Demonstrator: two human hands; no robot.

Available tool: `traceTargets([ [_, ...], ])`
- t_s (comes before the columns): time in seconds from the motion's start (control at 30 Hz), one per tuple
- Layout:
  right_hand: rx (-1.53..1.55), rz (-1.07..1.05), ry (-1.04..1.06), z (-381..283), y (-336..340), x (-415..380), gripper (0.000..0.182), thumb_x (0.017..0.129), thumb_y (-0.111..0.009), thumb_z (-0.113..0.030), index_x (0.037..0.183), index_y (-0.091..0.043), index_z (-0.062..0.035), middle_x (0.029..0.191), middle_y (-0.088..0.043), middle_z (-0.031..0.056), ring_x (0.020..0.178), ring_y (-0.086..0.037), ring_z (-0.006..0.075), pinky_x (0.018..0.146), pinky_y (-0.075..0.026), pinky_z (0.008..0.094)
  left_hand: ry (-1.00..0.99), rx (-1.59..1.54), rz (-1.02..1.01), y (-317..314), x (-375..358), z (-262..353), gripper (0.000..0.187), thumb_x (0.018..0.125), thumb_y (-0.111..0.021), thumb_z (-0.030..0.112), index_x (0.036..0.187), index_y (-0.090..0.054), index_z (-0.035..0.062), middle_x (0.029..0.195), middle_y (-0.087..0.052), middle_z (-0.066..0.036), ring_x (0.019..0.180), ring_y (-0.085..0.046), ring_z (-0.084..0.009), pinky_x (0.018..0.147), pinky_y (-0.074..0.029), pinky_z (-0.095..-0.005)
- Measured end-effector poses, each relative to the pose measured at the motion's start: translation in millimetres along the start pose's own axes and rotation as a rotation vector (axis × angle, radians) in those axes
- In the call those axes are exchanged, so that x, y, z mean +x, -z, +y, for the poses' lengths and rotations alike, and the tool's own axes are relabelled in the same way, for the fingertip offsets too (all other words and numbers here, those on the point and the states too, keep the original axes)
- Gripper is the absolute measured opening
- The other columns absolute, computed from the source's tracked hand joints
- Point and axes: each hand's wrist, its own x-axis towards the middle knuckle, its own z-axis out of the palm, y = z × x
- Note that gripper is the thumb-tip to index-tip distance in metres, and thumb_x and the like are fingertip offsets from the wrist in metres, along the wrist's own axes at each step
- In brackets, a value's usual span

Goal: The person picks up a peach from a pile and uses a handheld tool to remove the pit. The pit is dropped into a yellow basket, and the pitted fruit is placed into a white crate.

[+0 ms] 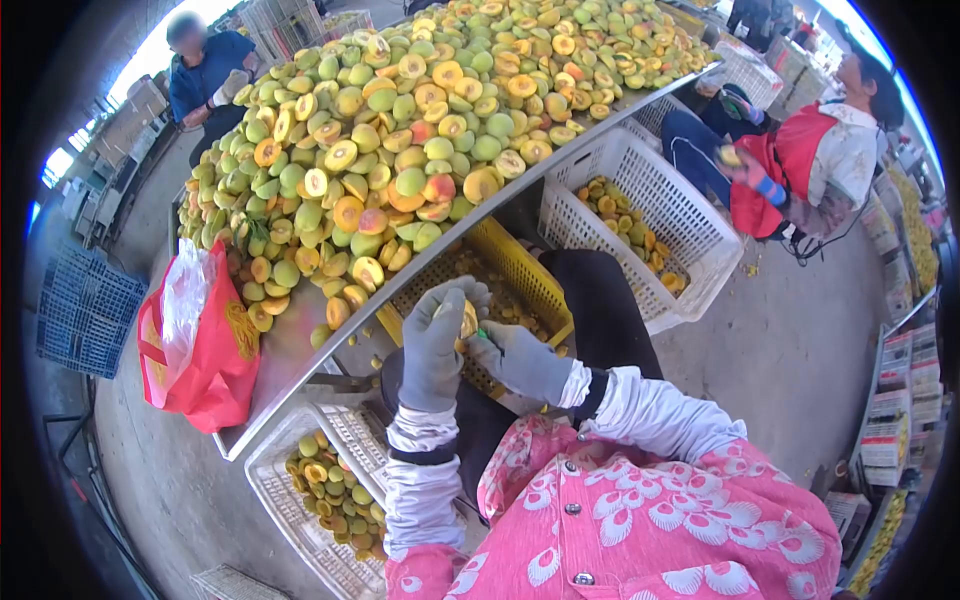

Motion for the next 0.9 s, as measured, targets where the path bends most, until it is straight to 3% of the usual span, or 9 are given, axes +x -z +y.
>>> traceTargets([
  [0.1,0.113,0.068,0.050,-6.4,-8.0,-3.2,0.040,0.104,-0.045,-0.040,0.093,-0.061,-0.0054,0.068,-0.053,0.0005,0.057,-0.049,0.0120,0.052,-0.040,0.0261,-0.109,0.001,0.102,-4.7,-6.1,-6.5,0.028,0.100,-0.055,0.019,0.114,-0.063,-0.0039,0.106,-0.068,-0.013,0.098,-0.065,-0.0189,0.088,-0.053,-0.0339],
  [0.17,0.477,-0.210,-0.413,-26.8,-0.1,-3.5,0.045,0.104,-0.041,-0.047,0.085,-0.056,-0.0091,0.059,-0.046,-0.0012,0.047,-0.041,0.0106,0.043,-0.035,0.0268,-0.179,0.024,0.135,-8.2,-6.4,-13.4,0.027,0.100,-0.053,0.018,0.112,-0.062,-0.0041,0.106,-0.068,-0.014,0.097,-0.065,-0.0194,0.085,-0.054,-0.0331],
  [0.27,0.753,-0.489,-0.517,-47.7,21.2,-7.2,0.050,0.103,-0.036,-0.056,0.081,-0.048,-0.0120,0.054,-0.037,-0.0041,0.040,-0.033,0.0083,0.037,-0.029,0.0261,-0.252,-0.002,0.255,-25.5,-12.2,0.6,0.033,0.102,-0.048,0.023,0.114,-0.060,-0.0045,0.106,-0.068,-0.015,0.096,-0.065,-0.0209,0.082,-0.055,-0.0321],
  [0.37,0.830,-0.510,-0.577,-53.4,24.6,-3.0,0.055,0.101,-0.033,-0.062,0.079,-0.046,-0.0125,0.054,-0.034,-0.0056,0.040,-0.032,0.0078,0.038,-0.031,0.0259,-0.222,-0.042,0.173,-16.7,-12.5,4.8,0.040,0.104,-0.043,0.031,0.115,-0.058,-0.0043,0.103,-0.068,-0.017,0.092,-0.066,-0.0225,0.077,-0.056,-0.0326],
  [0.43,0.794,-0.486,-0.597,-56.4,22.9,-5.1,0.058,0.100,-0.032,-0.065,0.078,-0.047,-0.0127,0.054,-0.033,-0.0065,0.041,-0.030,0.0063,0.038,-0.029,0.0251,0.099,0.073,0.105,-2.7,-7.9,2.8,0.046,0.104,-0.040,0.037,0.115,-0.057,-0.0040,0.097,-0.068,-0.018,0.083,-0.067,-0.0236,0.075,-0.057,-0.0344],
  [0.5,0.669,-0.352,-0.594,-55.3,14.8,-7.6,0.054,0.101,-0.036,-0.060,0.077,-0.049,-0.0130,0.057,-0.036,-0.0065,0.043,-0.029,0.0055,0.041,-0.026,0.0238,0.105,0.092,0.161,-5.0,-8.1,-1.6,0.044,0.104,-0.042,0.036,0.111,-0.058,-0.0034,0.089,-0.068,-0.017,0.076,-0.067,-0.0227,0.071,-0.057,-0.0350],
  [0.63,1.019,-0.684,-0.708,-52.3,30.6,-7.1,0.057,0.099,-0.032,-0.067,0.084,-0.047,-0.0136,0.057,-0.028,-0.0099,0.044,-0.023,0.0036,0.040,-0.023,0.0225,-0.039,0.323,0.210,-7.0,-13.3,0.3,0.050,0.105,-0.037,0.040,0.109,-0.060,-0.0043,0.087,-0.068,-0.015,0.071,-0.064,-0.0199,0.067,-0.054,-0.0312],
  [0.8,1.069,-0.709,-0.737,-44.1,29.8,-3.8,0.055,0.098,-0.034,-0.067,0.086,-0.046,-0.0153,0.059,-0.027,-0.0111,0.048,-0.024,0.0027,0.042,-0.024,0.0216,-0.212,0.529,0.129,9.5,-5.7,-14.2,0.046,0.105,-0.038,0.037,0.107,-0.061,-0.0034,0.083,-0.067,-0.014,0.065,-0.061,-0.0167,0.063,-0.052,-0.0290],
  [0.9,0.909,-0.644,-0.712,-34.4,23.2,-6.0,0.054,0.098,-0.036,-0.067,0.086,-0.046,-0.0149,0.059,-0.027,-0.0112,0.049,-0.024,0.0025,0.043,-0.024,0.0208,0.101,0.219,0.232,1.4,-11.5,-14.9,0.046,0.105,-0.039,0.038,0.107,-0.061,-0.0019,0.082,-0.067,-0.013,0.065,-0.062,-0.0160,0.063,-0.052,-0.0277],
])
